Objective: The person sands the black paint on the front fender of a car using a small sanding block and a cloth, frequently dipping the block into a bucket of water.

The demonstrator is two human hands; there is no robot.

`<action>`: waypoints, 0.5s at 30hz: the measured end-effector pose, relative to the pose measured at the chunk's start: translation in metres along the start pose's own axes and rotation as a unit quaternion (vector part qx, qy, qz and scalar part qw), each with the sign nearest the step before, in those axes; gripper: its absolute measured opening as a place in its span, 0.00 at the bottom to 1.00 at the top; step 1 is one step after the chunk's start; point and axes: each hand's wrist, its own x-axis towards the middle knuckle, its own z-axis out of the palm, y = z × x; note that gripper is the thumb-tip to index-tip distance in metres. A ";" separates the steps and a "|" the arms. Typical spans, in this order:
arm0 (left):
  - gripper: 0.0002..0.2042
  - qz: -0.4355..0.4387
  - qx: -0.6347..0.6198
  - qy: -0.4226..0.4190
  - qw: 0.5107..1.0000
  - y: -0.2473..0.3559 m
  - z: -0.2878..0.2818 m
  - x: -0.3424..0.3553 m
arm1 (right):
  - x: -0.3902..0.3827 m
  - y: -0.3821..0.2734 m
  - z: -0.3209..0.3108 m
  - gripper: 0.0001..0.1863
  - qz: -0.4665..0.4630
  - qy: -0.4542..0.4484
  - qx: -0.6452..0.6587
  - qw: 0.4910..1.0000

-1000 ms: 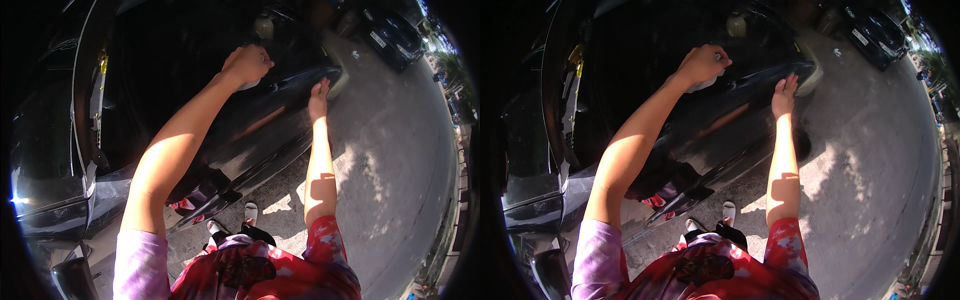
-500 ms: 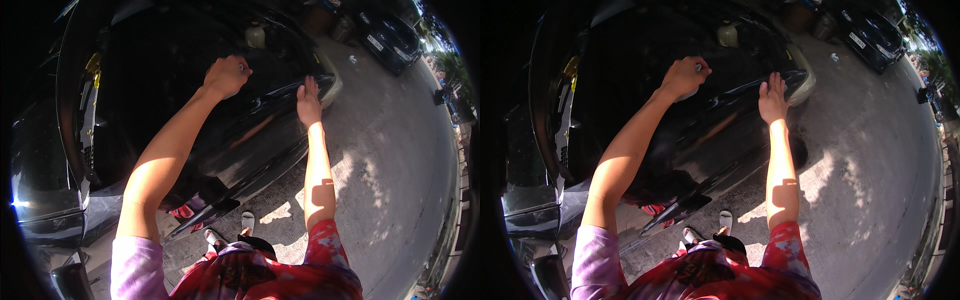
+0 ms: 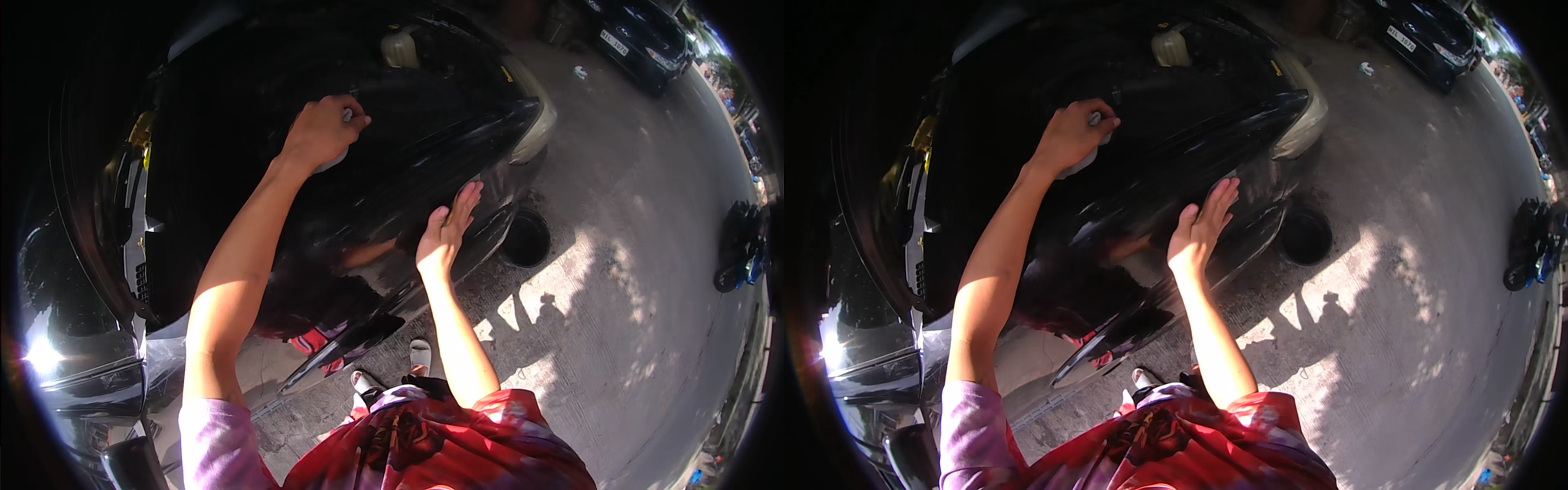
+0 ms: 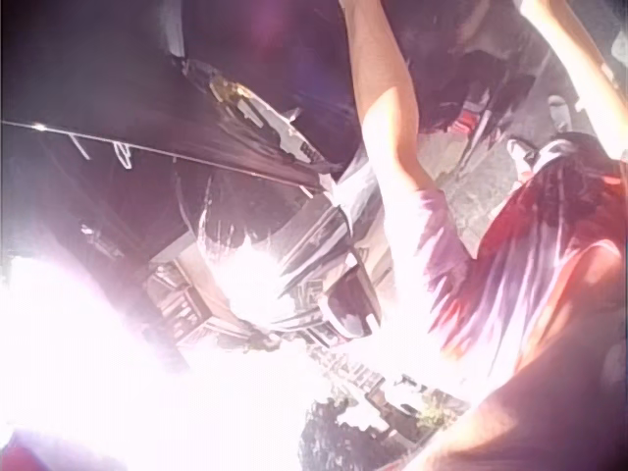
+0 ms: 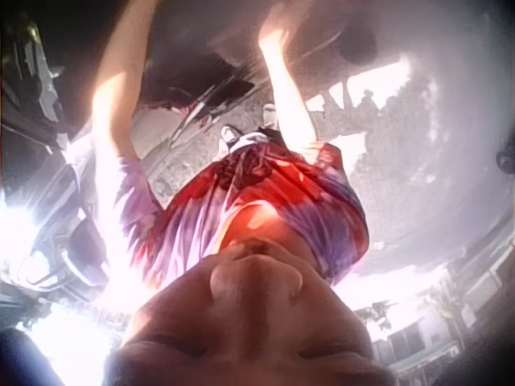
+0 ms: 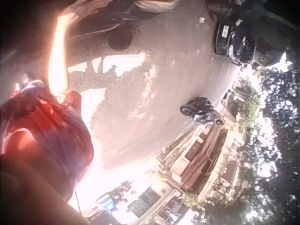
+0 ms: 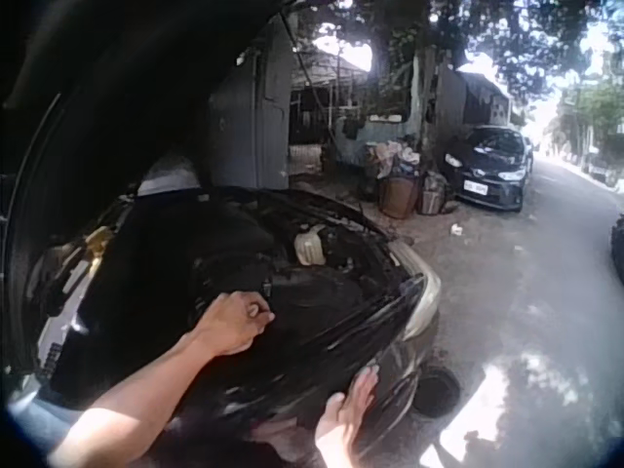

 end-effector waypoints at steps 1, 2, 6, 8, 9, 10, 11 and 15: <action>0.13 0.000 0.004 -0.018 1.000 -0.003 0.003 -0.006 | -0.065 -0.008 0.009 0.46 -0.011 -0.060 -0.043 0.997; 0.13 -0.001 0.000 -0.037 0.999 0.003 0.006 -0.008 | -0.102 -0.009 0.007 0.45 -0.021 -0.110 -0.055 0.992; 0.12 0.014 0.012 -0.085 0.996 0.029 0.006 -0.020 | 0.008 0.032 -0.030 0.42 -0.016 -0.099 -0.010 0.995; 0.12 0.049 0.019 -0.085 0.995 0.047 0.012 -0.016 | 0.111 0.106 -0.068 0.41 0.129 -0.061 0.001 0.990; 0.12 0.091 0.012 -0.091 0.992 0.068 0.026 -0.010 | 0.154 0.172 -0.106 0.41 0.185 -0.006 0.041 0.982; 0.11 0.125 0.012 -0.089 0.988 0.080 0.033 -0.004 | 0.177 0.212 -0.125 0.42 0.181 0.025 -0.006 0.983; 0.11 0.098 0.036 -0.085 0.991 0.052 0.028 -0.006 | 0.136 0.185 -0.066 0.42 0.181 -0.020 -0.007 0.983; 0.11 0.080 0.035 -0.087 0.992 0.032 0.028 -0.010 | 0.063 0.096 -0.048 0.41 0.157 -0.064 -0.039 0.985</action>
